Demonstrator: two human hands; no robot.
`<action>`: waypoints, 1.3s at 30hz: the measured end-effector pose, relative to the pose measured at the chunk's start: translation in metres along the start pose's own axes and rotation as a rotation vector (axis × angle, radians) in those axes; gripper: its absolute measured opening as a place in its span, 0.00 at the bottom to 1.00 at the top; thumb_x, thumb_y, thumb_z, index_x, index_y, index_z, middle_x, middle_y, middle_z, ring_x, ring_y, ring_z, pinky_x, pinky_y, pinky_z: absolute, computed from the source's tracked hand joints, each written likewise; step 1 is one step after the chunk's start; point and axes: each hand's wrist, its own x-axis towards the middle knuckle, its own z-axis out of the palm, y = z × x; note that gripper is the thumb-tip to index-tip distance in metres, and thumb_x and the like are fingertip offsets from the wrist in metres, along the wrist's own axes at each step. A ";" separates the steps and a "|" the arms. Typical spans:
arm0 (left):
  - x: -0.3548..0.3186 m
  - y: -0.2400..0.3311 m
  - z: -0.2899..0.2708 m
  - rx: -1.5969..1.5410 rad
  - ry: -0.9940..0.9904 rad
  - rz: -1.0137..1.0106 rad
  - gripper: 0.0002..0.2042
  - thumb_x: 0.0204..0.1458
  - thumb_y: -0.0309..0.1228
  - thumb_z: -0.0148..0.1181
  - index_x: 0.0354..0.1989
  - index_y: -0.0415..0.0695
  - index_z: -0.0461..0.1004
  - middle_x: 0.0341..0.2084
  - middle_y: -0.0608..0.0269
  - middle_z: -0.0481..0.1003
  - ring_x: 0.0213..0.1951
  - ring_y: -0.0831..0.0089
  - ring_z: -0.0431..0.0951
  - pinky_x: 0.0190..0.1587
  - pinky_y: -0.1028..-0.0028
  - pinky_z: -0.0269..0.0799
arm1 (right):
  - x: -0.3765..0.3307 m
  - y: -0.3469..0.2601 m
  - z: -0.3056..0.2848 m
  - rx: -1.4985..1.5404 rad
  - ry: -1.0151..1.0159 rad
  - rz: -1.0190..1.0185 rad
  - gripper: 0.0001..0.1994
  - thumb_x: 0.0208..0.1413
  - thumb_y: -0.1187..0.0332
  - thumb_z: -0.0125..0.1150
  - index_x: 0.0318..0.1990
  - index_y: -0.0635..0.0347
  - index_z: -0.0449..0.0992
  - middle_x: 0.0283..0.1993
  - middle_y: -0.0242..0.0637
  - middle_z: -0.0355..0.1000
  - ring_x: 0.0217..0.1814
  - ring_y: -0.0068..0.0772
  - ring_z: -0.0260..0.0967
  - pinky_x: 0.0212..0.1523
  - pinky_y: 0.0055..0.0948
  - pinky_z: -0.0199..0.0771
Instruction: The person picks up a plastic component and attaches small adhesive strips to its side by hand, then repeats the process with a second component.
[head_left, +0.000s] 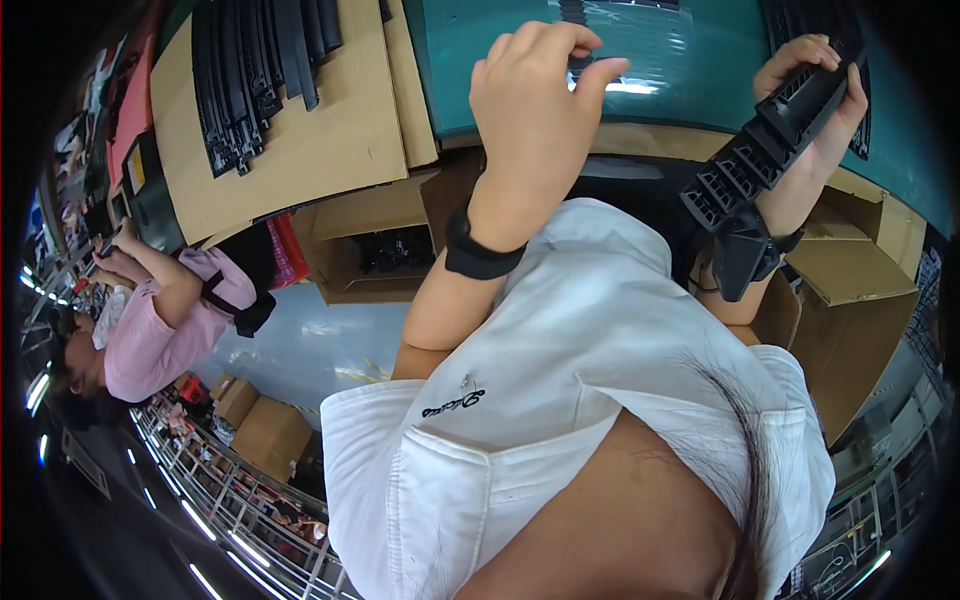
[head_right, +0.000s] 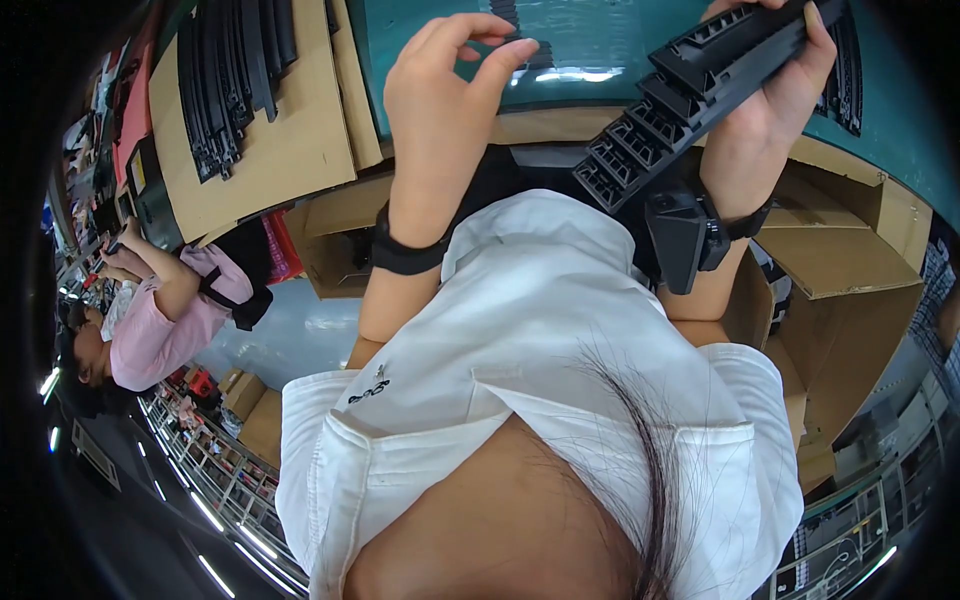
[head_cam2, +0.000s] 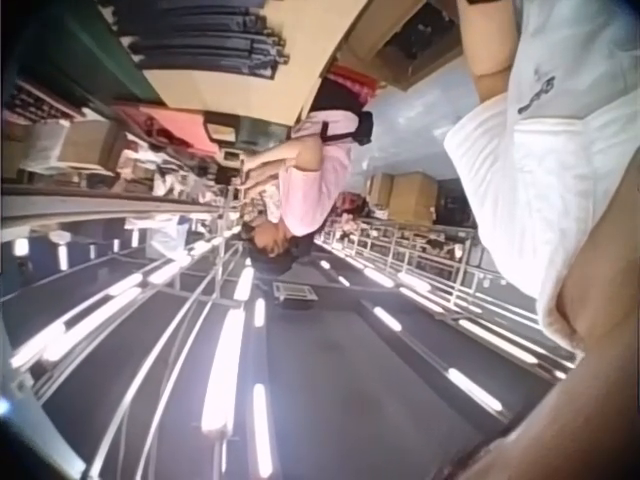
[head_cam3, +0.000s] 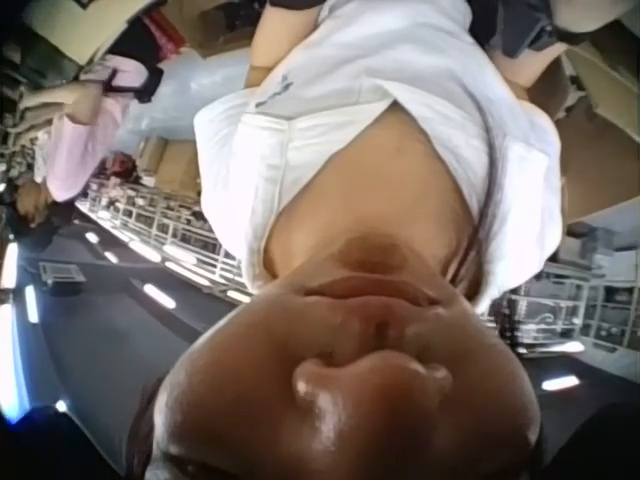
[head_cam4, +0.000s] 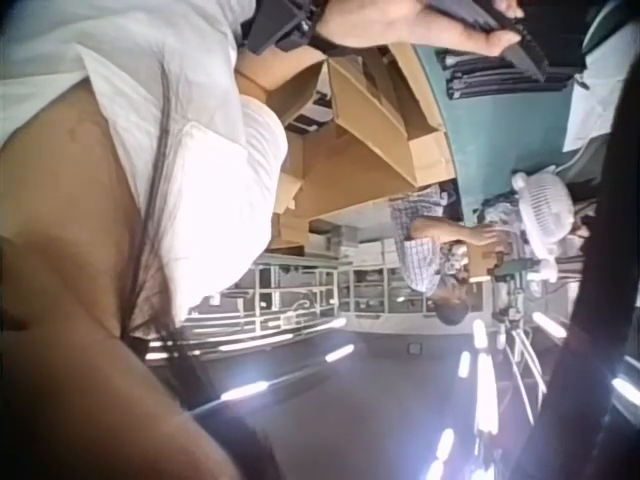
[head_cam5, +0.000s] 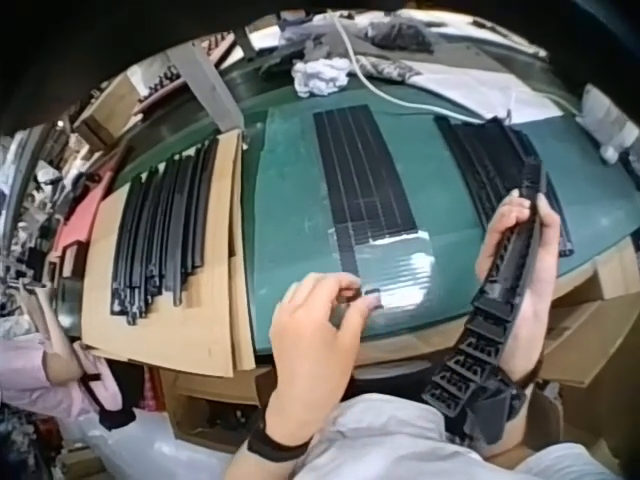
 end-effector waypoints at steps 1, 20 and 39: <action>-0.001 -0.005 0.005 0.126 0.046 0.046 0.08 0.43 0.32 0.67 0.30 0.44 0.76 0.25 0.66 0.74 0.30 0.72 0.73 0.34 0.74 0.67 | 0.000 -0.001 -0.001 -0.001 -0.001 0.007 0.15 0.43 0.77 0.61 0.38 0.69 0.64 0.29 0.36 0.65 0.32 0.29 0.68 0.43 0.28 0.73; -0.005 -0.034 0.043 0.148 0.207 0.051 0.03 0.36 0.28 0.67 0.20 0.50 0.78 0.23 0.70 0.72 0.31 0.71 0.70 0.31 0.71 0.60 | 0.005 0.008 -0.004 0.007 0.003 0.125 0.15 0.45 0.76 0.60 0.39 0.69 0.64 0.30 0.36 0.65 0.32 0.31 0.67 0.46 0.30 0.72; -0.003 0.061 -0.044 -0.356 -0.127 -0.145 0.04 0.39 0.22 0.64 0.24 0.39 0.75 0.25 0.58 0.72 0.32 0.67 0.73 0.35 0.74 0.67 | -0.005 0.053 0.008 -0.116 0.016 0.077 0.10 0.54 0.69 0.59 0.37 0.67 0.70 0.30 0.34 0.70 0.33 0.25 0.71 0.44 0.24 0.76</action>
